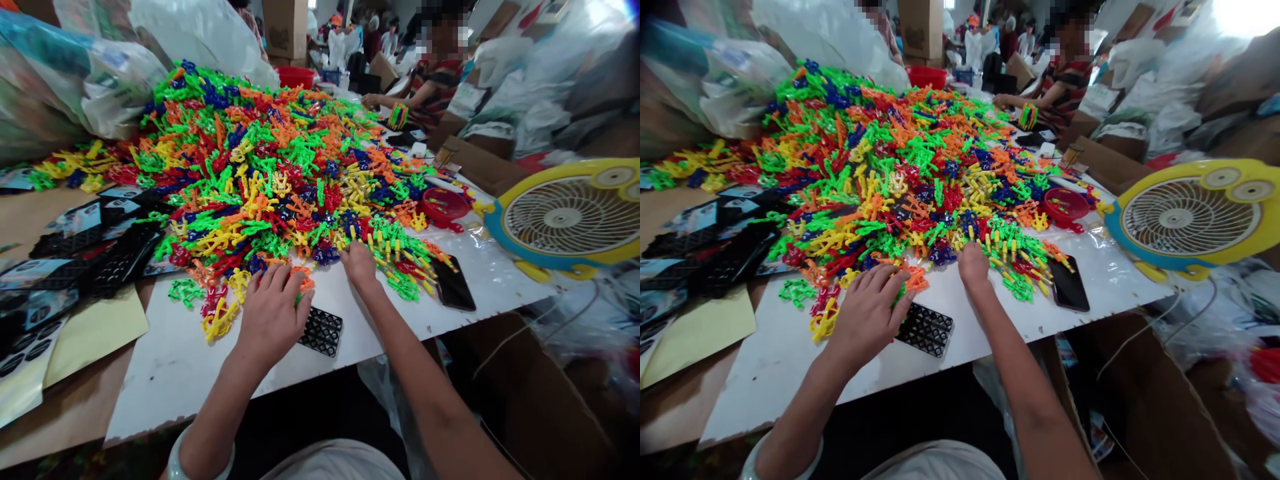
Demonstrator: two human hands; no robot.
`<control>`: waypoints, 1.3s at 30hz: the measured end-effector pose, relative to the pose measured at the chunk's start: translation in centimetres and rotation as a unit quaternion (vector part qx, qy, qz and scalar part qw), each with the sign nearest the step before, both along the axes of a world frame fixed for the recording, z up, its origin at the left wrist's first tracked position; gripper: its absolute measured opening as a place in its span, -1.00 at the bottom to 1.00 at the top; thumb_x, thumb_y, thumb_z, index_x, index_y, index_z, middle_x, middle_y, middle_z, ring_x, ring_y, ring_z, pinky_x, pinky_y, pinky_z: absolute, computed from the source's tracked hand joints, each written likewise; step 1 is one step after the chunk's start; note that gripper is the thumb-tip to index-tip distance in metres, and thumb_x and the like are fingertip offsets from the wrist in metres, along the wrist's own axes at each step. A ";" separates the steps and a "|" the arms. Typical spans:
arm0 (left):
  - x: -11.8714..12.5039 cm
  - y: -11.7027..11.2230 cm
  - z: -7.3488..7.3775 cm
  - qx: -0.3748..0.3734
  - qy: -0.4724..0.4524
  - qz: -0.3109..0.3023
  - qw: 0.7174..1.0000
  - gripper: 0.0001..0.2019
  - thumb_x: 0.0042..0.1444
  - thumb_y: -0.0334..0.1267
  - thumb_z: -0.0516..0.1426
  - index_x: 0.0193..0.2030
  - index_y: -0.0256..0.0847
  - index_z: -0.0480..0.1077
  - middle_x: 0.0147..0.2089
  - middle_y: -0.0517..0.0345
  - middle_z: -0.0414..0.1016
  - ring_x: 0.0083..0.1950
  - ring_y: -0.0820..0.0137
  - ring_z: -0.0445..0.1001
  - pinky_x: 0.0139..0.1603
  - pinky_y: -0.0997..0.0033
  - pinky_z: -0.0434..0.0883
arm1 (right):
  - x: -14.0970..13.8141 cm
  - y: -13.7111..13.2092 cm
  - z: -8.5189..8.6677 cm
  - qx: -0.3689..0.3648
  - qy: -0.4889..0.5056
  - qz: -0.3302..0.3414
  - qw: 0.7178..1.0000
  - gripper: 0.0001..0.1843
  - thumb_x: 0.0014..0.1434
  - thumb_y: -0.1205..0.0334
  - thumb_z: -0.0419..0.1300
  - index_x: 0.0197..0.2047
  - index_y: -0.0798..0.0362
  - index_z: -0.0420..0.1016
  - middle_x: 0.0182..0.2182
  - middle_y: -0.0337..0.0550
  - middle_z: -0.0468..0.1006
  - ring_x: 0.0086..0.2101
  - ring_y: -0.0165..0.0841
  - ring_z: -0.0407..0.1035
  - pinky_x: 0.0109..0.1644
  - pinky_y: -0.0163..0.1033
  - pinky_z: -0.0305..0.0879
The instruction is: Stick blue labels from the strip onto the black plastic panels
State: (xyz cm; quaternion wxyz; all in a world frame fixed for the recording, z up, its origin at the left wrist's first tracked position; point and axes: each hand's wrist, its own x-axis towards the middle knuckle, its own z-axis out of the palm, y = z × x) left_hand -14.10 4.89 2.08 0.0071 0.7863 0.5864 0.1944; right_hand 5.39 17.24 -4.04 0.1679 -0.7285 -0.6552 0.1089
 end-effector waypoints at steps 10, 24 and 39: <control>0.1 -0.1 0.1 -0.005 -0.015 0.001 1.000 -0.68 0.30 -0.09 -0.04 0.05 -0.13 0.38 0.14 -0.01 0.44 0.23 0.11 0.30 0.22 0.01 0.21 | 1.2 -4.2 0.2 -0.086 -0.095 0.008 0.992 -0.74 0.12 0.52 0.07 -0.13 0.31 0.47 -0.22 0.30 0.56 -0.14 -0.03 0.48 -0.11 -0.11 0.31; -0.1 -0.1 0.2 -0.009 -0.019 0.001 1.000 -0.65 0.30 -0.10 -0.03 0.13 -0.12 0.37 0.20 0.09 0.44 0.30 0.12 0.26 0.26 0.01 0.18 | -0.5 -8.3 -1.2 -0.135 0.338 0.072 0.929 -0.91 0.18 0.32 0.11 -0.22 0.12 0.34 -0.42 -0.14 0.58 -0.51 -0.37 0.53 -0.47 -0.34 0.46; -0.1 0.0 0.2 -0.020 -0.016 0.001 1.000 -0.62 0.31 -0.04 -0.04 0.18 -0.02 0.36 0.20 0.12 0.44 0.30 0.10 0.25 0.24 -0.03 0.18 | -5.3 -11.0 -2.5 -0.021 0.269 0.185 0.945 -0.90 0.14 0.28 0.16 -0.25 0.05 0.48 -0.34 -0.18 0.55 -0.36 -0.36 0.42 -0.24 -0.30 0.33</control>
